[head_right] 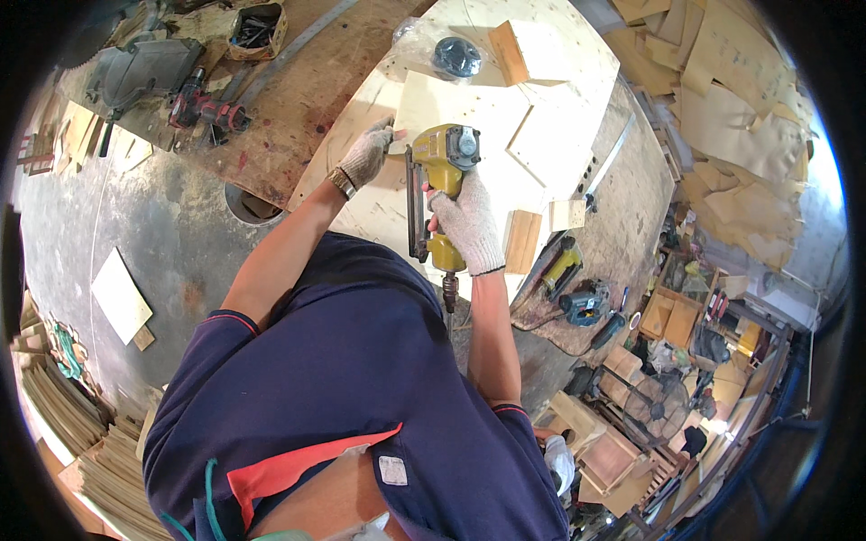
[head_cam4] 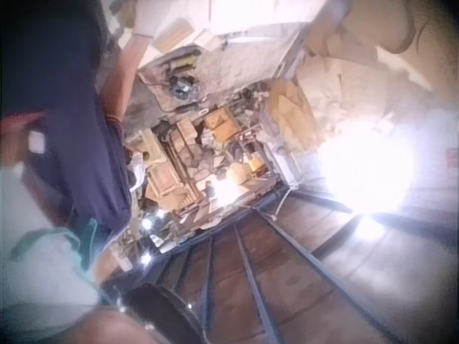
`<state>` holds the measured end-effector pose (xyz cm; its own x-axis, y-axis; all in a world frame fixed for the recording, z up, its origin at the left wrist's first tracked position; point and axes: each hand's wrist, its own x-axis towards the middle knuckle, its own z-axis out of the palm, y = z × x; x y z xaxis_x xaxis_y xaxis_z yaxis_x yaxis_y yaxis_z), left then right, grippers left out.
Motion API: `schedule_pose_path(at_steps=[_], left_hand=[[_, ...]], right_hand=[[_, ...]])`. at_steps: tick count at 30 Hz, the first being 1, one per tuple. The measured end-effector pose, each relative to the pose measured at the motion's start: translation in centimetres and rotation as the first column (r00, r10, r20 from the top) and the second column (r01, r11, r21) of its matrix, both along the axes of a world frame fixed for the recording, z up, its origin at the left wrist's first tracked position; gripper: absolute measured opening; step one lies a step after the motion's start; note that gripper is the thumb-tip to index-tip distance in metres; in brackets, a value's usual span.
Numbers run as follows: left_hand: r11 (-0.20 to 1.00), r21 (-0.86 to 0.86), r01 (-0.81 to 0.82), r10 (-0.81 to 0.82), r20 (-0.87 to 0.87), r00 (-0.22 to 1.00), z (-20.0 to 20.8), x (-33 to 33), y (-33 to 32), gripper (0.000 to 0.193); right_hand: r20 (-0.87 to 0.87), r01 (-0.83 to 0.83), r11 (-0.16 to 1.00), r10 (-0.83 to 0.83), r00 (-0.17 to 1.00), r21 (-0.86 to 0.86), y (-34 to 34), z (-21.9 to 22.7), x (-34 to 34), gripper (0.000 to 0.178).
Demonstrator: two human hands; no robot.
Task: The person assembles small wooden boxes by aligning cut pieces on a workbench and fastening them with a pneumatic nail gun. They repeatedly pick up pieces, position them, and drive nails to join the components into box shapes.
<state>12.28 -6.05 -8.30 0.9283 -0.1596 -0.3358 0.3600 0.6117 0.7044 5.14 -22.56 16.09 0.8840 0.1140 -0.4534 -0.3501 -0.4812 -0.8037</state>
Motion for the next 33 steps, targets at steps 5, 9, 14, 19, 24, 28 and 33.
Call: schedule_pose_path(at_steps=[5, 9, 14, 19, 24, 28, 33], left_hand=[[1.0, -0.026, -0.011, 0.012, 0.023, 1.0, 0.6, -0.1, 0.0, 0.064], [0.999, 0.031, 0.032, -0.034, 0.058, 0.998, 0.7, -0.1, 0.3, 0.064], [0.999, 0.047, 0.011, -0.011, -0.009, 1.0, 0.4, 0.0, 0.1, 0.063], [0.999, -0.043, 0.005, -0.004, 0.026, 1.0, 1.1, -0.3, -0.1, 0.059], [0.994, 0.061, 0.096, -0.095, -0.02, 0.995, 2.6, -1.1, 1.6, 0.053], [0.979, -0.142, 0.148, -0.161, -0.084, 0.983, 3.7, -5.2, 4.1, 0.054], [0.815, -0.58, 0.021, -0.147, -0.171, 0.974, 3.5, -7.9, 9.3, 0.068]], right_hand=[[-0.008, -0.036, 0.997, 0.035, 0.999, -0.062, 0.4, -0.1, 0.2, 0.045], [-0.003, -0.049, 0.995, 0.049, 0.999, -0.085, 0.8, 0.4, 0.3, 0.044], [-0.006, -0.041, 0.998, 0.041, 0.999, -0.045, 1.5, 0.4, 0.1, 0.039], [0.027, -0.07, 0.991, 0.074, 0.997, -0.112, 1.8, 0.0, 0.1, 0.038], [0.074, 0.025, 1.0, -0.024, 0.997, -0.002, -0.5, 0.8, -1.2, 0.033], [0.014, 0.058, 0.966, -0.057, 0.998, -0.252, -5.3, 0.9, -3.3, 0.052], [0.185, 0.091, 0.626, 0.086, 0.979, -0.775, -9.1, -5.2, -6.0, 0.085]])
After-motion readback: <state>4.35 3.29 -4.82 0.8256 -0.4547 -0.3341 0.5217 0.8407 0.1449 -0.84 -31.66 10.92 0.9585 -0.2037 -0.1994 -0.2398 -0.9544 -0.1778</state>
